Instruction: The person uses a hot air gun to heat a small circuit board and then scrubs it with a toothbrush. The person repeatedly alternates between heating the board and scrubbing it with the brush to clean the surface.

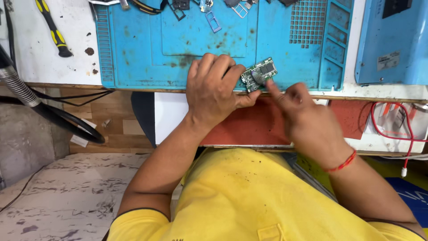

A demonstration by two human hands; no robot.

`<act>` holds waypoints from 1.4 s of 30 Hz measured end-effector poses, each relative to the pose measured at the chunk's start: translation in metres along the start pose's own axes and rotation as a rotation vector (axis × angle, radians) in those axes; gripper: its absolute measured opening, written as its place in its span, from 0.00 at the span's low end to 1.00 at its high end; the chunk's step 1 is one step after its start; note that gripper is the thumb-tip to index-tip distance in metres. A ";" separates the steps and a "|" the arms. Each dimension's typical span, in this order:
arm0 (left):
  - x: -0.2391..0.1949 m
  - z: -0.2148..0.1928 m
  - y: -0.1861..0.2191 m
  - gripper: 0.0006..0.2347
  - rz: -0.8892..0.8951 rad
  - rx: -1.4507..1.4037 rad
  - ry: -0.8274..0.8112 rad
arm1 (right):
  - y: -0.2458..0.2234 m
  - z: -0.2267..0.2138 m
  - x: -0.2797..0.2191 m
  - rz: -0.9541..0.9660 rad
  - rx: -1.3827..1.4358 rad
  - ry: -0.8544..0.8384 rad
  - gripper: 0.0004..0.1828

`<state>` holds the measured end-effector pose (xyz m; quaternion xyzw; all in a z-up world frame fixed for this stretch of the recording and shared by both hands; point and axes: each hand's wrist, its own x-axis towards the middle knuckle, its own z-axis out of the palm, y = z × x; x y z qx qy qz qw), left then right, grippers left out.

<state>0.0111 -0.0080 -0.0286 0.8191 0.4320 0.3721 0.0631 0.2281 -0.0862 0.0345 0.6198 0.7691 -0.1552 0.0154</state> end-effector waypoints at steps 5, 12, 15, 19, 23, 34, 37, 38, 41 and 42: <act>-0.004 -0.004 0.004 0.26 -0.032 -0.001 -0.019 | -0.017 -0.024 0.010 -0.058 0.033 0.110 0.33; 0.003 -0.006 0.006 0.23 -0.023 0.060 -0.021 | -0.011 -0.024 0.010 -0.133 0.056 0.011 0.36; 0.001 -0.006 0.010 0.23 -0.036 0.054 -0.022 | -0.005 -0.019 0.010 0.047 -0.073 0.036 0.29; -0.002 -0.005 0.007 0.23 -0.041 0.044 -0.038 | -0.004 -0.014 0.011 -0.127 -0.012 0.141 0.31; -0.006 -0.002 0.007 0.25 -0.048 0.034 -0.028 | -0.003 -0.009 0.008 -0.078 -0.067 0.111 0.31; -0.004 -0.009 0.008 0.23 -0.067 0.023 -0.037 | -0.015 -0.024 0.012 -0.018 -0.021 0.054 0.34; -0.002 -0.008 0.010 0.24 -0.048 0.009 -0.032 | -0.011 -0.029 0.011 0.010 -0.080 0.111 0.32; 0.000 -0.009 0.009 0.24 -0.046 0.007 -0.032 | -0.010 -0.030 0.011 -0.042 -0.046 0.083 0.31; 0.001 -0.011 0.009 0.23 -0.044 0.018 -0.030 | -0.009 -0.024 0.007 -0.016 0.000 0.146 0.31; 0.001 -0.010 0.010 0.23 -0.038 0.013 -0.027 | -0.007 -0.021 0.004 0.024 0.005 0.190 0.31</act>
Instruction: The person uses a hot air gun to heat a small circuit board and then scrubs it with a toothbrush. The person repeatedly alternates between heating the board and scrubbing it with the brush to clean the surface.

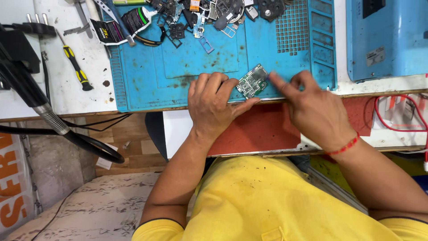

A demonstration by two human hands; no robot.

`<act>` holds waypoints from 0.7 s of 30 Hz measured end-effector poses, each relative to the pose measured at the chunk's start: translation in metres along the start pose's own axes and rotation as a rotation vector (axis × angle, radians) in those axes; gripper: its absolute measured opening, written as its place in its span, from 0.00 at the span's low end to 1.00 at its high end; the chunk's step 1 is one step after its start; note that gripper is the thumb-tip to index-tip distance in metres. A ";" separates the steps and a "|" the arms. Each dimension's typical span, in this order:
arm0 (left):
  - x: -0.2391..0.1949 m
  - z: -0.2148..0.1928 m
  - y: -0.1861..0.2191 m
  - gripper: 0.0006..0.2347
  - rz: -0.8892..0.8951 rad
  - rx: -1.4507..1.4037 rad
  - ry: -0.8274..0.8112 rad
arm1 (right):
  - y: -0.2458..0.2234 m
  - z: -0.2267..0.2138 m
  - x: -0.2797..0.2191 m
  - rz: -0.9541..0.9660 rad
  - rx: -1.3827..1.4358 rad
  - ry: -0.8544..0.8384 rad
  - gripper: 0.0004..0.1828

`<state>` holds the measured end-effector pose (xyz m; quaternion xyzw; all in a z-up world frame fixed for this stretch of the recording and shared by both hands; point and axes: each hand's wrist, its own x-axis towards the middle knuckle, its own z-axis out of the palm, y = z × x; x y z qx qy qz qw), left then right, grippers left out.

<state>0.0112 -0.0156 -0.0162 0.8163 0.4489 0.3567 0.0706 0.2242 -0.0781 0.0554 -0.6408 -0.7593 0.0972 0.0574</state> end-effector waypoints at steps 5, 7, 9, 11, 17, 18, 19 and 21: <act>0.001 -0.001 -0.001 0.21 0.003 -0.002 0.021 | 0.003 0.008 0.001 -0.065 -0.021 -0.104 0.32; -0.004 0.002 0.000 0.23 -0.015 -0.005 0.008 | 0.005 0.009 -0.003 -0.060 -0.097 -0.077 0.30; -0.002 0.003 0.000 0.25 -0.029 -0.022 0.028 | 0.008 0.007 0.000 -0.112 -0.225 -0.064 0.29; -0.002 0.001 0.000 0.28 -0.043 -0.053 0.057 | 0.009 0.007 0.003 -0.131 -0.148 -0.061 0.28; 0.000 0.000 0.002 0.28 -0.063 -0.047 0.037 | 0.005 0.004 0.015 -0.148 -0.113 -0.097 0.32; -0.002 -0.001 0.001 0.28 -0.068 -0.028 0.030 | 0.000 0.003 0.016 -0.166 -0.084 -0.127 0.30; -0.004 0.000 0.002 0.28 -0.068 -0.017 0.024 | -0.003 -0.001 0.015 -0.130 -0.095 -0.138 0.32; -0.003 0.001 0.004 0.28 -0.063 -0.012 0.022 | -0.009 -0.012 0.019 -0.066 -0.125 -0.148 0.36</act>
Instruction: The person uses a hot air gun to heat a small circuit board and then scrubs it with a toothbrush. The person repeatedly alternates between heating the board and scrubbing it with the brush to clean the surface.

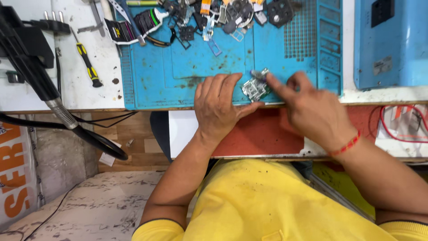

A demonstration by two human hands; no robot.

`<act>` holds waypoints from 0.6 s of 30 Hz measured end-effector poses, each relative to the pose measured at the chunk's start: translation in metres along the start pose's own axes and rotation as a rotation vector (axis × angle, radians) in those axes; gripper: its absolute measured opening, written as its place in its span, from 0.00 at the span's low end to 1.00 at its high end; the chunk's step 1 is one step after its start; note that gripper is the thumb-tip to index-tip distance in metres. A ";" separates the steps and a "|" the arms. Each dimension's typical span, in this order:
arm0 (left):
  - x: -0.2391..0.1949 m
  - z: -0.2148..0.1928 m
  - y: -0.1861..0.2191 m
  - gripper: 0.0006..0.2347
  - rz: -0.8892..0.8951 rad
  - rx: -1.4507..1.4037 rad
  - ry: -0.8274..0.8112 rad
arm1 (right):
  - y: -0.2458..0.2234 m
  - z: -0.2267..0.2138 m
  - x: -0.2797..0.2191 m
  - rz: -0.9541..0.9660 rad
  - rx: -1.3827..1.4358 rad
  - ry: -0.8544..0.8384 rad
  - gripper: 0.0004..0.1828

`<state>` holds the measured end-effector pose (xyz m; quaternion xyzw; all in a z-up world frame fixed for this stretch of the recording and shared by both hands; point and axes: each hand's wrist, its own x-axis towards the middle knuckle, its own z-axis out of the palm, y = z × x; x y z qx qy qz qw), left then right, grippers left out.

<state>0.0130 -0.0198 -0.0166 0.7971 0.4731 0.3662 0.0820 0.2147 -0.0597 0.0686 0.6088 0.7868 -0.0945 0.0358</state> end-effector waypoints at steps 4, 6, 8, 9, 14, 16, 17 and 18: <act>0.003 -0.002 -0.002 0.30 0.009 -0.009 0.009 | -0.011 -0.018 -0.001 -0.084 0.042 -0.133 0.40; 0.000 0.000 -0.003 0.30 -0.003 -0.014 0.002 | -0.013 -0.012 0.001 0.013 0.046 -0.214 0.41; -0.001 0.000 -0.002 0.30 -0.017 -0.014 -0.010 | -0.011 -0.002 0.003 -0.075 0.123 -0.034 0.36; -0.001 0.000 -0.001 0.30 -0.022 -0.014 -0.008 | -0.010 0.003 0.002 -0.113 0.164 0.057 0.34; 0.008 -0.001 -0.001 0.31 -0.007 -0.024 0.016 | -0.009 0.000 -0.001 -0.020 0.102 -0.110 0.37; 0.004 -0.002 -0.002 0.29 -0.009 -0.019 -0.011 | -0.014 -0.002 0.001 -0.043 0.127 -0.080 0.36; 0.000 -0.003 -0.001 0.29 -0.010 -0.016 -0.033 | -0.016 -0.002 0.000 -0.083 0.136 -0.022 0.36; 0.001 0.000 0.001 0.28 -0.017 -0.013 -0.027 | -0.014 -0.002 0.000 -0.104 0.133 0.048 0.36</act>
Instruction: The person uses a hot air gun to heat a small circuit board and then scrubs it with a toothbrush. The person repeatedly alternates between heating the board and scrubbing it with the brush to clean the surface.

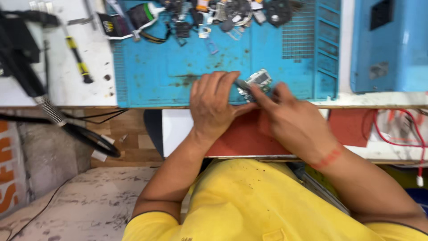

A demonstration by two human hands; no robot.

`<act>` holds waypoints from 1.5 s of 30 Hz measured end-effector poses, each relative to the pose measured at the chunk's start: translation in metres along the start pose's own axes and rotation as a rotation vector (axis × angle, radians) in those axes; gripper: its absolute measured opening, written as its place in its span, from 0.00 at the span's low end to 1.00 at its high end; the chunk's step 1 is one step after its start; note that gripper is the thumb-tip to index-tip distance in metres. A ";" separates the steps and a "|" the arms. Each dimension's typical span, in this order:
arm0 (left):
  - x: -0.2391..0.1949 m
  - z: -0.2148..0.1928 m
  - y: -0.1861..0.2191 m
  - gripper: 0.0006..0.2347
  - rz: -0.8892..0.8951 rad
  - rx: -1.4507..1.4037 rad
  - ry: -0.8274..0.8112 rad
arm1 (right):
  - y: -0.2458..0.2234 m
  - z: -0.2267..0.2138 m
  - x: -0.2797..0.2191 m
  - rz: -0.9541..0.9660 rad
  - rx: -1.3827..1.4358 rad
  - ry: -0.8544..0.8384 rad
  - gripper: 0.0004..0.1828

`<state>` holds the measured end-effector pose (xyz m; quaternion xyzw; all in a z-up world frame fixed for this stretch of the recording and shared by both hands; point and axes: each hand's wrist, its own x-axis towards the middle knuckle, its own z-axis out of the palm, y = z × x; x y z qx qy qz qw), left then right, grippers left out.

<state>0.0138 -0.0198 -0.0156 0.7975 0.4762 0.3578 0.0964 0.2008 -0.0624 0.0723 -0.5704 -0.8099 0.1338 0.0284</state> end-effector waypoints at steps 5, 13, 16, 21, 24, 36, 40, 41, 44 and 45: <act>0.007 0.000 -0.001 0.27 0.025 0.012 0.061 | 0.016 0.003 -0.001 0.078 -0.043 -0.104 0.40; 0.008 -0.005 -0.002 0.22 0.013 0.020 -0.042 | 0.024 0.021 -0.015 0.073 -0.082 -0.008 0.35; 0.004 -0.006 0.003 0.21 -0.023 -0.002 -0.014 | 0.018 0.007 -0.003 0.079 -0.098 -0.004 0.34; 0.001 -0.005 0.003 0.22 -0.018 -0.012 -0.028 | 0.016 0.007 -0.005 0.144 -0.170 0.021 0.34; 0.007 -0.005 -0.001 0.22 -0.027 0.008 -0.037 | 0.024 0.016 -0.006 -0.063 0.045 0.012 0.33; 0.011 -0.004 0.003 0.25 -0.005 0.063 -0.018 | 0.045 0.029 -0.014 0.065 -0.076 0.107 0.37; 0.012 -0.009 0.010 0.26 -0.039 0.081 -0.047 | 0.044 0.025 -0.009 0.104 -0.127 -0.016 0.35; 0.011 -0.010 0.012 0.26 -0.041 0.078 -0.051 | 0.042 0.022 -0.011 0.112 -0.110 0.004 0.37; 0.023 -0.013 0.015 0.24 -0.103 0.019 -0.100 | 0.037 0.008 -0.001 0.059 -0.049 -0.038 0.38; 0.026 -0.013 0.013 0.23 -0.109 0.014 -0.102 | 0.029 0.006 -0.002 0.029 -0.018 -0.085 0.37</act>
